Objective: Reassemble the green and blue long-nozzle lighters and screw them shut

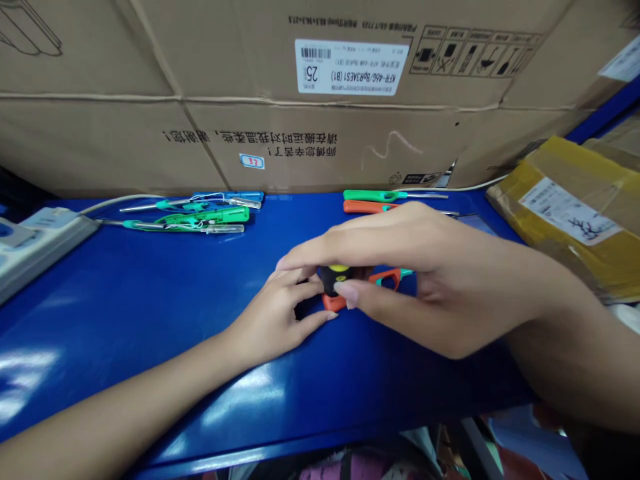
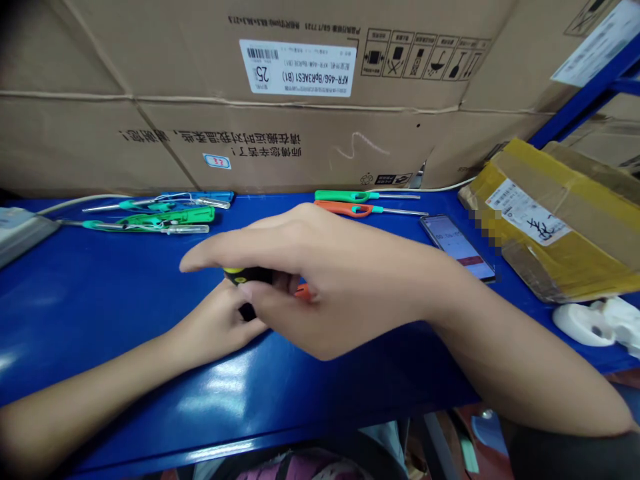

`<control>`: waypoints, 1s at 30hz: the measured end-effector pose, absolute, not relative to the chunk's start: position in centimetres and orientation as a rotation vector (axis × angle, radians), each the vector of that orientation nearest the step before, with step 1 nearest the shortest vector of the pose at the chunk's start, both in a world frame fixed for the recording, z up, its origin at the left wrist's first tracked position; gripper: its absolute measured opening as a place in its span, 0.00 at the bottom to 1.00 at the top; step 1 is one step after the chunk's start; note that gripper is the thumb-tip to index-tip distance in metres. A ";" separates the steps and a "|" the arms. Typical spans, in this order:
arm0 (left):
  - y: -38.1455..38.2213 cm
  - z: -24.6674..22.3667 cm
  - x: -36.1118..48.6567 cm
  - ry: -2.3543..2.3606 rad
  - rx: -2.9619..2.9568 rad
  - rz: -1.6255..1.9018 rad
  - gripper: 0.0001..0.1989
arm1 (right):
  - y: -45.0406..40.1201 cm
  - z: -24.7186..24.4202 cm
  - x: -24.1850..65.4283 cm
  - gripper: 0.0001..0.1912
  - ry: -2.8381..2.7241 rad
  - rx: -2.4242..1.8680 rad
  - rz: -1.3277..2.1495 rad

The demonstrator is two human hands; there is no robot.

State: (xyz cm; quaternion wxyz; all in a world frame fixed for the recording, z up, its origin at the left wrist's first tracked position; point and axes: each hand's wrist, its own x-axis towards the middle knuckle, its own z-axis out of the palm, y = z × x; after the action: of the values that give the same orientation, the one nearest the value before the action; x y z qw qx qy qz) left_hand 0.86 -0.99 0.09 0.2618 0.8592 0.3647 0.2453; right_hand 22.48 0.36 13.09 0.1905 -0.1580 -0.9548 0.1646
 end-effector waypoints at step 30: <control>-1.0 0.1 0.6 0.996 2.403 0.688 0.16 | 0.6 11.7 21.5 0.26 -2.577 -0.837 -0.199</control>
State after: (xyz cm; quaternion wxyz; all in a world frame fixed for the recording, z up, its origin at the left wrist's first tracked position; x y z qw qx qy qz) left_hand 0.63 -0.98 0.07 0.2235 0.8705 0.3607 0.2494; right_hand 21.54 0.60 11.69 0.2109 -0.3011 -0.9272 -0.0714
